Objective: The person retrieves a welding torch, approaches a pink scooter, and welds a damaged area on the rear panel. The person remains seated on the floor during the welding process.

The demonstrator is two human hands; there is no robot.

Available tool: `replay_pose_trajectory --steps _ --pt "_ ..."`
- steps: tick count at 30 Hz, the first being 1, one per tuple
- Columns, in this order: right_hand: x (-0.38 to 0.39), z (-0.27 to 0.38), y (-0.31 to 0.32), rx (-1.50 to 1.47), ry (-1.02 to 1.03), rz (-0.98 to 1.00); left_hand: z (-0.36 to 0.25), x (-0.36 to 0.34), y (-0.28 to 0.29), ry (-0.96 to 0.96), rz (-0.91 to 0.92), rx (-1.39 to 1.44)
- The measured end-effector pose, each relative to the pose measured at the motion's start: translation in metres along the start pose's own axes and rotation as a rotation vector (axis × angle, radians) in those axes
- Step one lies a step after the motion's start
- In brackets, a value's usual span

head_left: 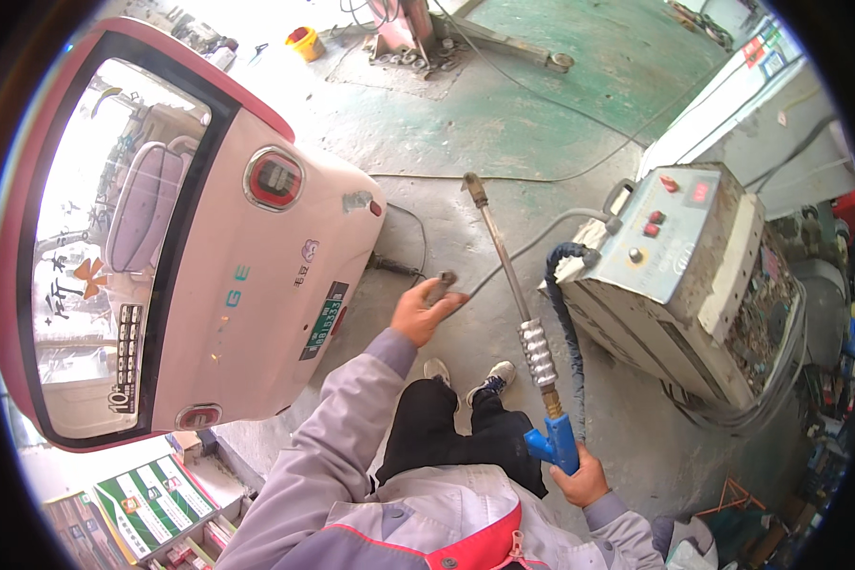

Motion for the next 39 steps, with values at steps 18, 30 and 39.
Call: replay_pose_trajectory --steps 18,30,39 --pt "-0.184 -0.090 -0.109 -0.794 -0.490 -0.114 0.019 -0.137 0.038 0.102 0.142 0.504" --pt "-0.344 -0.151 -0.131 -0.787 -0.621 0.164 -0.028 -0.205 0.057 -0.089 0.037 0.286" --pt "-0.412 -0.202 -0.078 -0.458 -0.592 0.315 -0.016 -0.248 0.053 -0.039 -0.171 0.382"
Point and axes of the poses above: each hand's wrist, its own x-axis away from the middle knuckle, its own y-axis out of the back of the hand, z = x × y, the point moved 8 cm from there along -x, towards the middle knuckle, and after that the axes turned 15 degrees about y, right-handed, at the moved point
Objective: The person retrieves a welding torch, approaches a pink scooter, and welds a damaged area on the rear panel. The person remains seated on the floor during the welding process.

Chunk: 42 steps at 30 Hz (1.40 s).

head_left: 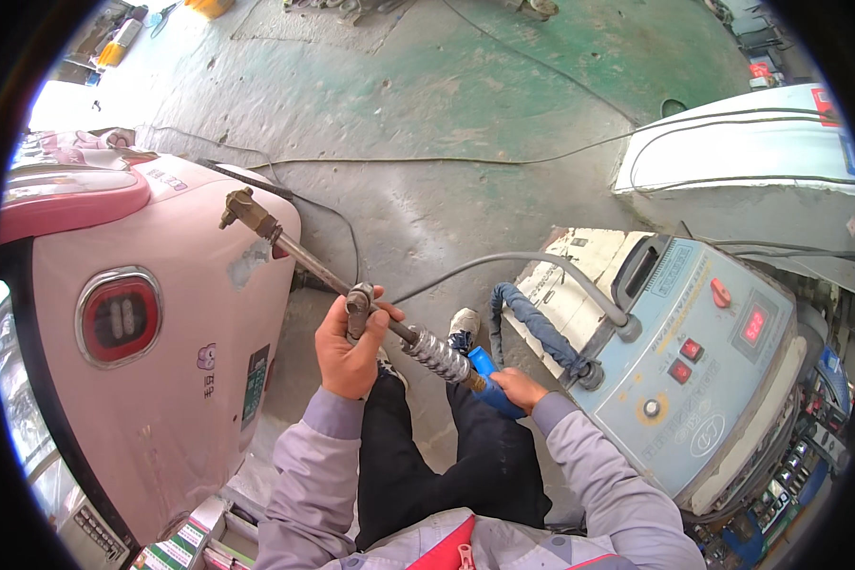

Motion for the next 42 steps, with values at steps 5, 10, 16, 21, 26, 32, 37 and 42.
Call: replay_pose_trajectory --steps 5,10,16,21,26,32,37,42 --pt "0.006 0.035 0.014 0.399 0.157 -0.077 0.010 -0.004 0.002 0.078 -0.045 0.046" --pt "0.006 0.052 0.009 0.427 0.154 -0.065 0.014 -0.003 0.018 0.067 -0.068 0.083" --pt "-0.014 0.073 0.025 0.544 0.192 0.036 0.014 -0.013 0.020 -0.025 -0.063 -0.020" --pt "-0.028 0.090 0.072 0.295 0.080 -0.072 0.010 -0.023 0.009 -0.019 -0.051 0.072" --pt "-0.028 0.042 0.054 0.044 -0.047 0.049 0.014 -0.019 0.004 -0.097 0.051 0.033" --pt "-0.024 0.014 0.040 -0.041 0.181 -0.083 0.033 -0.008 0.021 -0.051 0.280 0.014" --pt "-0.015 0.016 0.046 0.056 0.273 -0.230 0.047 -0.024 0.059 -0.023 0.232 -0.130" --pt "-0.077 0.006 0.056 0.105 0.311 -0.229 0.080 -0.037 0.091 -0.095 0.072 -0.385"
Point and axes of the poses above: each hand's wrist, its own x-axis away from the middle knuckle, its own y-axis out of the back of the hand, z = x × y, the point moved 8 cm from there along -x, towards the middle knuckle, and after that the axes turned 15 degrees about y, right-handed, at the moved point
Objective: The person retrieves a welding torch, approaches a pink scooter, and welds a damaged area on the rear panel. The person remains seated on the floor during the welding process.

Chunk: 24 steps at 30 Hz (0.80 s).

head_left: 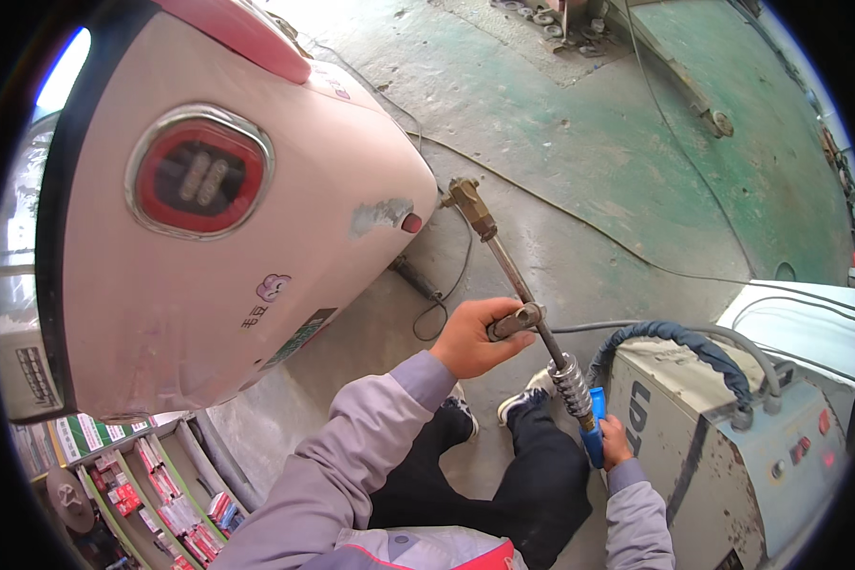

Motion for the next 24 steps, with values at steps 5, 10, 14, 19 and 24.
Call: replay_pose_trajectory --steps 5,10,14,19,24 --pt "-0.090 -0.038 0.000 -0.034 0.117 -0.031 0.056 -0.029 0.005 -0.172 -0.111 0.192" --pt "-0.127 -0.078 -0.013 -0.220 0.031 -0.063 0.144 -0.081 0.031 -0.141 -0.236 0.414" --pt "-0.123 -0.066 -0.007 -0.226 0.130 -0.017 0.184 -0.120 0.057 -0.347 -0.357 0.691" --pt "-0.100 -0.053 -0.010 -0.219 0.183 -0.014 0.206 -0.141 0.088 -0.465 -0.473 0.884" --pt "-0.078 -0.047 -0.032 -0.210 0.233 -0.046 0.213 -0.147 0.113 -0.445 -0.596 0.875"
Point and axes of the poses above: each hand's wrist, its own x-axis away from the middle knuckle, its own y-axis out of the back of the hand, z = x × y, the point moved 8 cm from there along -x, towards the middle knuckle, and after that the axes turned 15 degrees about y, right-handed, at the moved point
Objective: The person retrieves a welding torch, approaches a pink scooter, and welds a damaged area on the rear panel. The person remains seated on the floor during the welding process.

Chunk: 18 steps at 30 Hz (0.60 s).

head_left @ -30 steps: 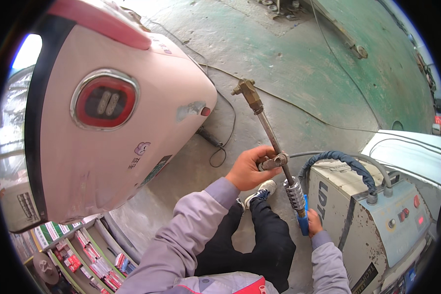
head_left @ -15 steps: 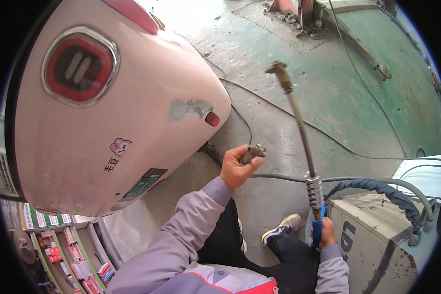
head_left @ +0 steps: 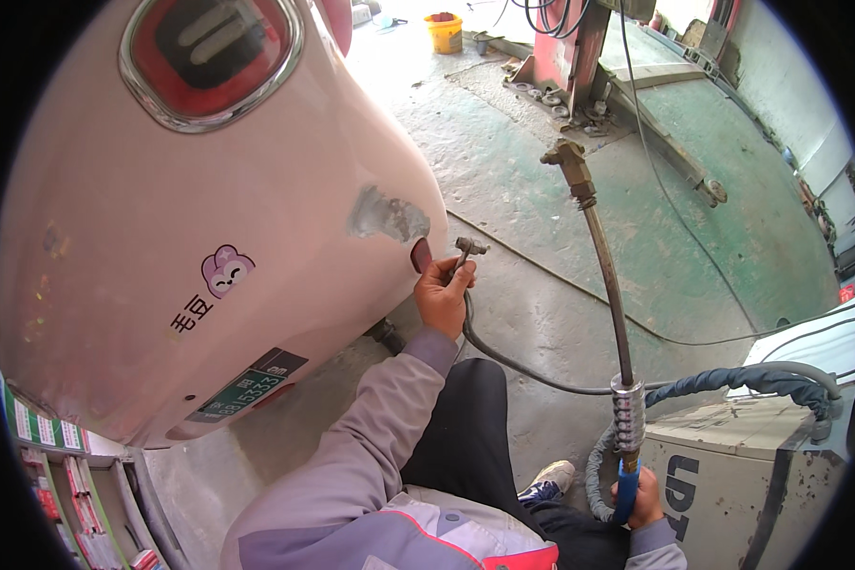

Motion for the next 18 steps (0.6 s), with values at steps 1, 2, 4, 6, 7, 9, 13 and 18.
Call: replay_pose_trajectory --steps 1,2,4,6,7,9,13,18 --pt "0.004 0.000 -0.005 0.004 0.003 0.000 0.004 -0.004 0.004 0.040 -0.033 -0.023" --pt "0.008 -0.004 -0.008 0.002 -0.006 -0.020 0.004 -0.007 0.005 0.022 -0.037 -0.018" --pt "0.013 -0.008 -0.009 0.031 0.030 -0.009 0.011 -0.011 0.009 0.046 -0.071 -0.030" --pt "0.018 -0.019 -0.004 0.003 0.052 0.029 0.015 -0.012 0.012 0.051 -0.085 -0.028" --pt "0.019 -0.030 0.007 0.033 0.026 -0.013 0.016 -0.012 0.013 0.039 -0.094 -0.021" --pt "0.018 -0.049 0.019 -0.020 0.038 0.042 0.019 -0.010 0.013 0.076 -0.097 -0.011" --pt "0.004 -0.058 0.030 0.447 0.347 0.083 0.013 -0.008 0.010 0.093 -0.076 0.012" --pt "0.024 -0.044 -0.002 0.063 0.057 0.097 0.005 -0.013 0.011 0.103 -0.138 0.045"
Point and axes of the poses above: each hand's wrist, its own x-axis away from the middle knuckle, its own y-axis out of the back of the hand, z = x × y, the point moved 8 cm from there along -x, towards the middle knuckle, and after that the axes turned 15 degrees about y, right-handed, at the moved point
